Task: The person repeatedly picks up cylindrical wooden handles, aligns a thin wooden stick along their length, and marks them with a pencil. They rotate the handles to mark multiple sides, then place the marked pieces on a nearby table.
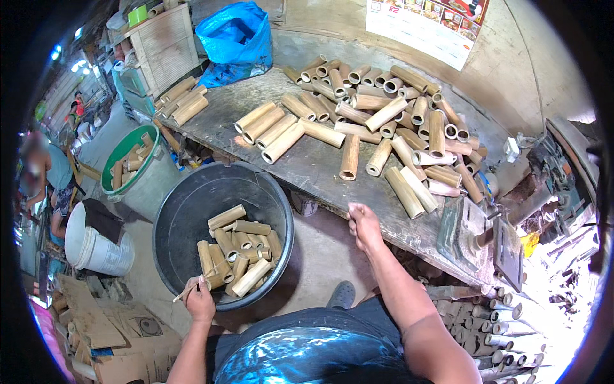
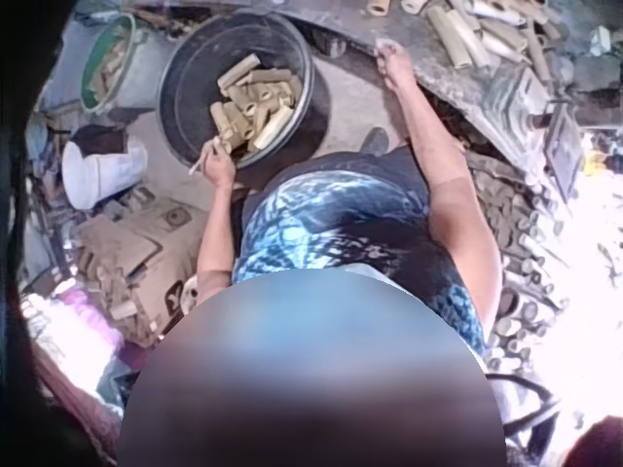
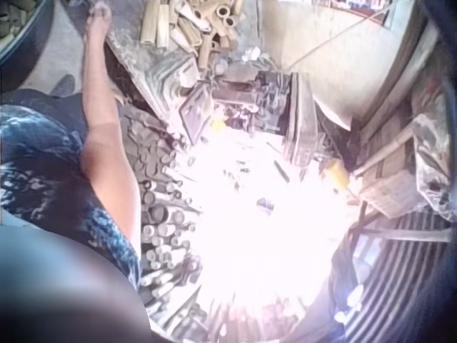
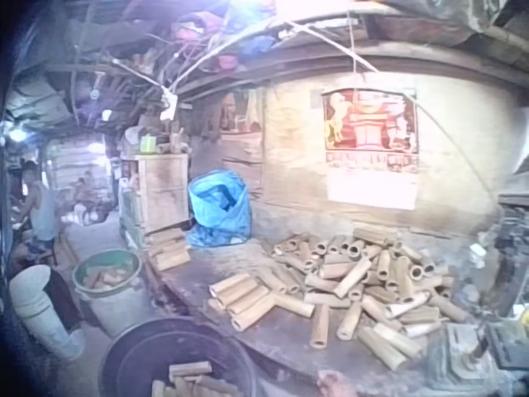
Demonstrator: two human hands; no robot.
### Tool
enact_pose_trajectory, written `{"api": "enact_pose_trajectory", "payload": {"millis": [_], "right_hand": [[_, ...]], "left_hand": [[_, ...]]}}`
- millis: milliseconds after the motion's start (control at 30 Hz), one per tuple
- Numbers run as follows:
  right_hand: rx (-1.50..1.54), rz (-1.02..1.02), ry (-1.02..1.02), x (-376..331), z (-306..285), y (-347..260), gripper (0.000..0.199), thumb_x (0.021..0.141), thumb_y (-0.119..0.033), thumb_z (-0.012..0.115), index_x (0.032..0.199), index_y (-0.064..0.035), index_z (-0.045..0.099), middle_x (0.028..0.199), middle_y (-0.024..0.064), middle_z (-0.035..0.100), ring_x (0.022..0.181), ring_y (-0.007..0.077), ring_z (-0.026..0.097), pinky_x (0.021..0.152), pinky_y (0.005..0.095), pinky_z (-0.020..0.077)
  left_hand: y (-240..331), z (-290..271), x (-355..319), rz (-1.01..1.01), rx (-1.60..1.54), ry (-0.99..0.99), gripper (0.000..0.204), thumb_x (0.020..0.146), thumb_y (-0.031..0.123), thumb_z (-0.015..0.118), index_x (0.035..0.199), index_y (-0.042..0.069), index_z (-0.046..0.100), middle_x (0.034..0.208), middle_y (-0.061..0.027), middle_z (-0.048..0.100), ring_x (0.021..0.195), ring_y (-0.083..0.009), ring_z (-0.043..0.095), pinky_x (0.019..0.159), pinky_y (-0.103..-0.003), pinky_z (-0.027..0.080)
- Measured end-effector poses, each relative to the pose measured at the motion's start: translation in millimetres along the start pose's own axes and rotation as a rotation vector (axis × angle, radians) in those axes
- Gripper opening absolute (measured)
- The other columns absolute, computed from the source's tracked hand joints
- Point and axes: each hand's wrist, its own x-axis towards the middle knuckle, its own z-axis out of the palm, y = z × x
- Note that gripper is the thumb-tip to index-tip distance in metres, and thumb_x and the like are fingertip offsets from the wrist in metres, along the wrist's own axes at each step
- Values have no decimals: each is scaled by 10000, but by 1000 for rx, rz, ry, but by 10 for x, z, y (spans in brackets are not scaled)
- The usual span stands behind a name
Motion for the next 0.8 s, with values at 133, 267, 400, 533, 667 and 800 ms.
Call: {"api": "enact_pose_trajectory", "payload": {"millis": [133, 267, 400, 533, 667, 800], "right_hand": [[254, -29, -49, 413, 320, -294, 417, 949, -180, 586, 1345, -107, 477, 1032, 27, 540, 579, 95, 445, 415, 208, 309], [454, 11, 20, 734, 531, -388, 530, 940, -167, 588, 1433, -148, 394, 1154, 10, 492, 610, 130, 456, 434, 223, 331], [566, 18, 69, 946, 546, -344, 513, 933, -154, 582, 1416, -163, 410, 1088, -6, 526, 647, 155, 471, 448, 248, 347], [704, -20, 215, 986, 367, -344, 404, 887, -49, 567, 1283, -123, 537, 787, 7, 555, 570, 93, 466, 435, 244, 326], [707, -10, 389, 781, 25, -304, 265, 869, -80, 594, 1134, -77, 587, 760, 12, 547, 541, 101, 469, 429, 244, 319], [650, 12, 355, 484, -290, -189, 108, 894, -154, 612, 876, -96, 523, 690, 10, 515, 528, 105, 495, 403, 242, 309]], "left_hand": [[8, 7, 4, -31, 14, -14, 259, 972, 205, 524, 832, 6, 611, 786, -158, 617, 758, -341, 596, 708, -419, 457], [46, -9, 7, -32, 1, -15, 266, 976, 211, 512, 831, 6, 598, 774, -161, 604, 748, -344, 587, 704, -426, 448], [70, -31, 12, 11, 32, -8, 271, 980, 216, 502, 828, 4, 578, 764, -160, 588, 738, -342, 574, 696, -428, 438], [90, -44, 24, -1, 47, -21, 279, 984, 226, 494, 834, 5, 575, 769, -162, 586, 740, -341, 571, 702, -421, 441], [134, -59, 16, -37, 29, -32, 285, 987, 240, 487, 860, 8, 593, 790, -170, 601, 765, -356, 584, 714, -427, 448], [119, -58, -3, 19, 82, 0, 289, 988, 254, 486, 885, 15, 610, 815, -178, 619, 786, -366, 595, 721, -436, 453]]}}
